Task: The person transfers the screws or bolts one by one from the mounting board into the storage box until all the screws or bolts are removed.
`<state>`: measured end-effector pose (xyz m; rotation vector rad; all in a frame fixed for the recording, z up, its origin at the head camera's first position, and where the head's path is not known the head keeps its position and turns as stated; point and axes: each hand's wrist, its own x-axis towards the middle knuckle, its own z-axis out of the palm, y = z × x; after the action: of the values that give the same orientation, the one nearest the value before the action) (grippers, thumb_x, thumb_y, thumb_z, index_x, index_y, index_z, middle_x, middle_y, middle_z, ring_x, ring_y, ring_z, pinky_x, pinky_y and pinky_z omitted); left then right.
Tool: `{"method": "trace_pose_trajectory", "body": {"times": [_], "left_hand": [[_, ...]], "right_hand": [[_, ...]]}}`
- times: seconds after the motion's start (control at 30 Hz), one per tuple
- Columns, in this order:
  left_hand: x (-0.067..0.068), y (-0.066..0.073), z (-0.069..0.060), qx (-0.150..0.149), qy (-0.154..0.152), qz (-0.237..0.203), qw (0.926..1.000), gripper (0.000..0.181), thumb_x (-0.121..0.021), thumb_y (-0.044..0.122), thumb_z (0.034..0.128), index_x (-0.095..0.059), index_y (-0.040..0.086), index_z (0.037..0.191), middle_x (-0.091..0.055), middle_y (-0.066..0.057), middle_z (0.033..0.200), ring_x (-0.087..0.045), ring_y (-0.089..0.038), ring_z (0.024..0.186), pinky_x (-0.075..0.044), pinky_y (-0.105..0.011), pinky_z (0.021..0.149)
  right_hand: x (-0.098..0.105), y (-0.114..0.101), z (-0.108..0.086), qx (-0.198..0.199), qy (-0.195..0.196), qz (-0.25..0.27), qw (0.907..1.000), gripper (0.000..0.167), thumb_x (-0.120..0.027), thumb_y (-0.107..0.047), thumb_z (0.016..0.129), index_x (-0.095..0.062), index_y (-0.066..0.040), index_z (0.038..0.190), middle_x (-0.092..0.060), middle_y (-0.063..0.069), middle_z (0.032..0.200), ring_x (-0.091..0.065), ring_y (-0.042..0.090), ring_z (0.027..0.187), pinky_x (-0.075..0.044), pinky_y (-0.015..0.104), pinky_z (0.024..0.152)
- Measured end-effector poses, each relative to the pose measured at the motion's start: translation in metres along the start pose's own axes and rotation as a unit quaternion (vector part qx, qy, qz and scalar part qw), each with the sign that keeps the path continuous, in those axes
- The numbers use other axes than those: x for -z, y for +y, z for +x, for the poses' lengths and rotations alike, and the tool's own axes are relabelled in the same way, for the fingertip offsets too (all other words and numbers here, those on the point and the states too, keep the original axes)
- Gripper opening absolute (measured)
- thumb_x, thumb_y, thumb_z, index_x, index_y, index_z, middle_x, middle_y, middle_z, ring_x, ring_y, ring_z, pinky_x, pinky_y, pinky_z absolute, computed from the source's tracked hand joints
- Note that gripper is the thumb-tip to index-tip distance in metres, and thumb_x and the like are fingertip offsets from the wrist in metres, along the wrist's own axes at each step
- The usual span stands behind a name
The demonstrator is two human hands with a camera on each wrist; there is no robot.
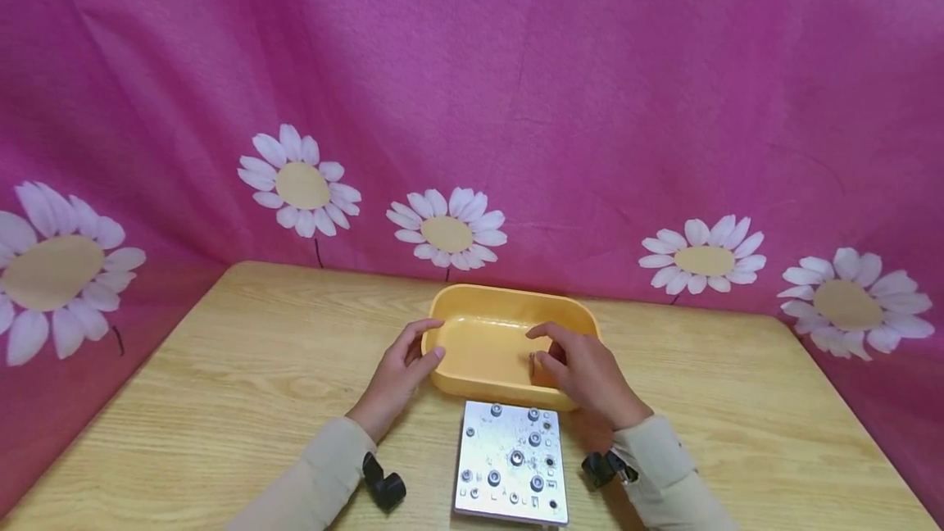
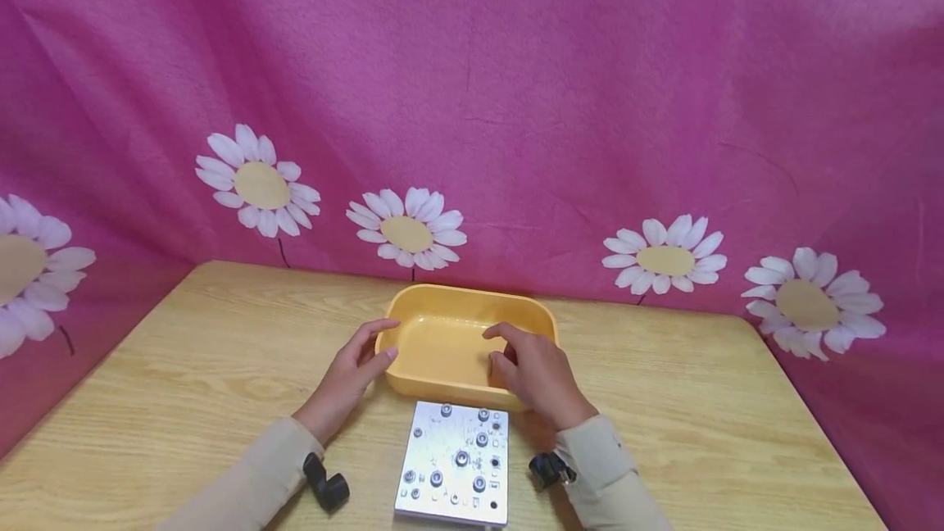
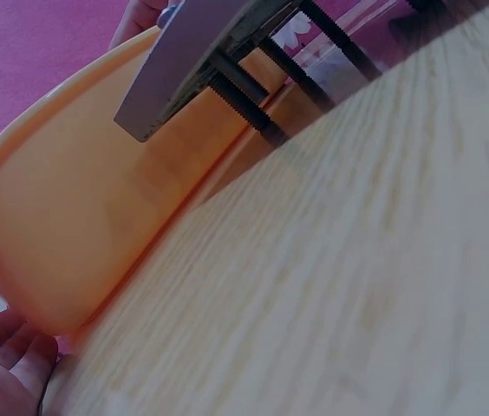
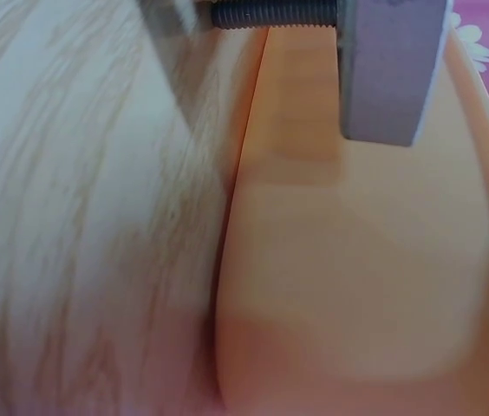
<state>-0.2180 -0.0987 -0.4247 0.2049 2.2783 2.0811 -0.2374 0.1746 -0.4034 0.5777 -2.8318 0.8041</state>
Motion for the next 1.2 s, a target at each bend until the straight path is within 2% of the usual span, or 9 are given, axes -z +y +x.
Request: {"method": "trace_pose_trajectory", "body": {"times": [0.6, 0.9, 1.03, 1.2], "left_hand": [[0.001, 0.003, 0.001, 0.005, 0.002, 0.007, 1.0000, 0.045, -0.062, 0.026, 0.0951, -0.049, 0.018, 0.137, -0.034, -0.003, 0.151, -0.026, -0.022, 0.143, -0.025, -0.033, 0.115], [0.002, 0.002, 0.000, 0.009, -0.003, -0.008, 0.9999, 0.045, -0.062, 0.024, 0.0954, -0.048, 0.017, 0.137, -0.034, -0.004, 0.151, -0.025, -0.021, 0.143, -0.024, -0.033, 0.116], [0.001, 0.002, 0.000, 0.013, -0.001, -0.004, 0.9999, 0.044, -0.061, 0.022, 0.0957, -0.048, 0.018, 0.137, -0.033, -0.004, 0.152, -0.024, -0.021, 0.143, -0.023, -0.034, 0.116], [0.000, 0.002, 0.000, 0.014, -0.001, 0.002, 0.9999, 0.043, -0.061, 0.022, 0.0959, -0.049, 0.018, 0.137, -0.033, -0.003, 0.152, -0.023, -0.021, 0.144, -0.022, -0.034, 0.116]], "right_hand": [[0.003, 0.002, 0.001, 0.017, 0.010, 0.018, 0.9996, 0.027, -0.069, -0.014, 0.089, -0.063, -0.017, 0.115, -0.050, -0.010, 0.061, -0.046, 0.008, 0.055, -0.040, 0.024, 0.053], [0.004, 0.001, 0.001, 0.012, -0.003, 0.052, 0.9986, 0.026, -0.068, -0.012, 0.090, -0.063, -0.014, 0.116, -0.051, -0.007, 0.062, -0.048, 0.010, 0.056, -0.042, 0.023, 0.052], [0.008, 0.000, -0.002, 0.008, -0.006, 0.074, 0.9972, 0.027, -0.067, -0.010, 0.090, -0.062, -0.013, 0.117, -0.057, -0.002, 0.065, -0.050, 0.011, 0.057, -0.044, 0.022, 0.051], [0.016, -0.001, -0.007, 0.022, 0.000, 0.066, 0.9976, 0.027, -0.067, -0.010, 0.090, -0.062, -0.012, 0.116, -0.053, -0.005, 0.066, -0.049, 0.010, 0.056, -0.043, 0.022, 0.051]]}}
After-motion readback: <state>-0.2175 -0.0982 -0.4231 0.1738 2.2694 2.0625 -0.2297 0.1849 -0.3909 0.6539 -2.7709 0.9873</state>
